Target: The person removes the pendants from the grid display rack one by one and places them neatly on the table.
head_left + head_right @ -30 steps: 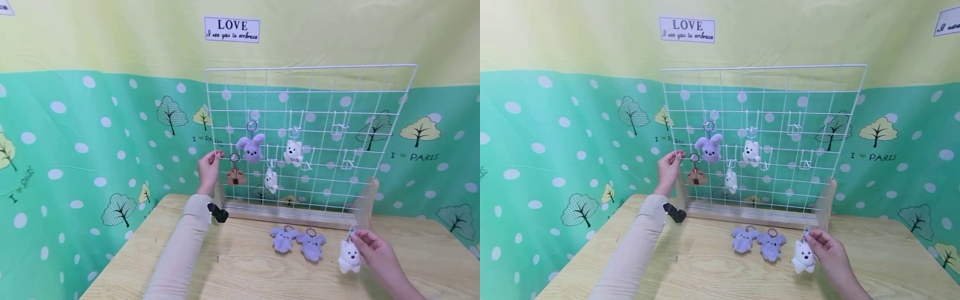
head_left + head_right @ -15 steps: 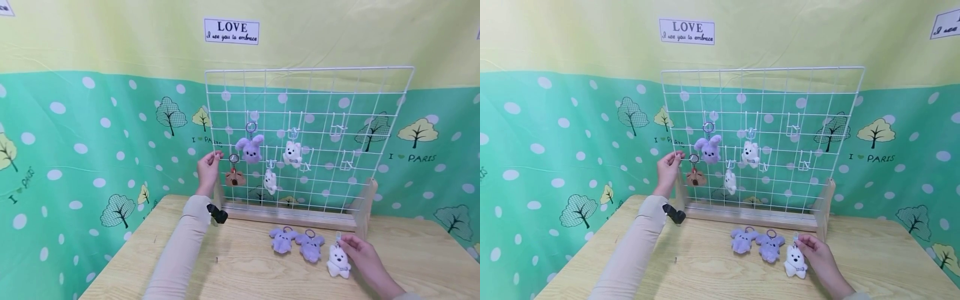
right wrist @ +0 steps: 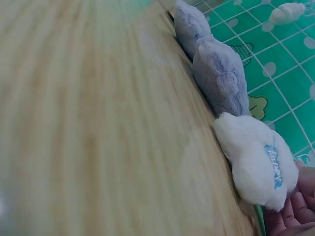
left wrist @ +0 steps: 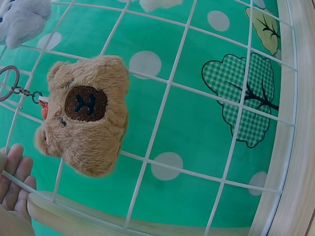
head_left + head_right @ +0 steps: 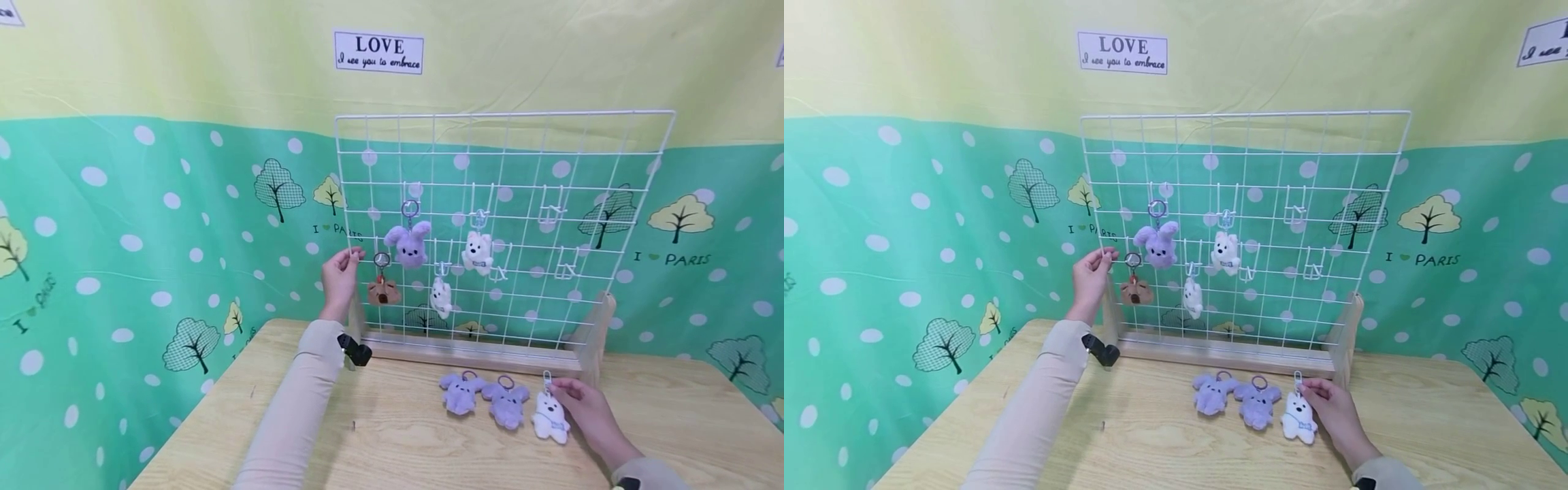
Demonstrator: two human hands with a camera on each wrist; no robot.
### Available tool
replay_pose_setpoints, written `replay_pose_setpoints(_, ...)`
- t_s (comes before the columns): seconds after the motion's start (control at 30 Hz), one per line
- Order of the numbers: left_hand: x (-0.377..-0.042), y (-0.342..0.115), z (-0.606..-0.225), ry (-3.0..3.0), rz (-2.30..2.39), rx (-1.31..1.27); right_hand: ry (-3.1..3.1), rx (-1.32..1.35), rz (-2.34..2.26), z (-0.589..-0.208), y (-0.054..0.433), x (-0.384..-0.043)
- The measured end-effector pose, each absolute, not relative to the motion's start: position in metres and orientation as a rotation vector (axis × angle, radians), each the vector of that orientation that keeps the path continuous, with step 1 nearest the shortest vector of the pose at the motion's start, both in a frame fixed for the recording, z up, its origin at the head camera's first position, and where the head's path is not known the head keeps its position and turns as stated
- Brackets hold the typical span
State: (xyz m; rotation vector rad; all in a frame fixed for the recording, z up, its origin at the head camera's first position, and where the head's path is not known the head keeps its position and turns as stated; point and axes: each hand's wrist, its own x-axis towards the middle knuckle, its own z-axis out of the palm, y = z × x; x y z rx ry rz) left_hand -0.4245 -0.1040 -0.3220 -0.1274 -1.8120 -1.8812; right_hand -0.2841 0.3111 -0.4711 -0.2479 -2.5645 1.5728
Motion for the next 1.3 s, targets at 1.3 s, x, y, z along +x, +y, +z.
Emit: replay_pose_setpoints(1.3, -0.421, -0.104, -0.320, -1.811, -1.898, -0.119, -2.361, -0.056, 1.394, -0.436, 0.289, -0.285)
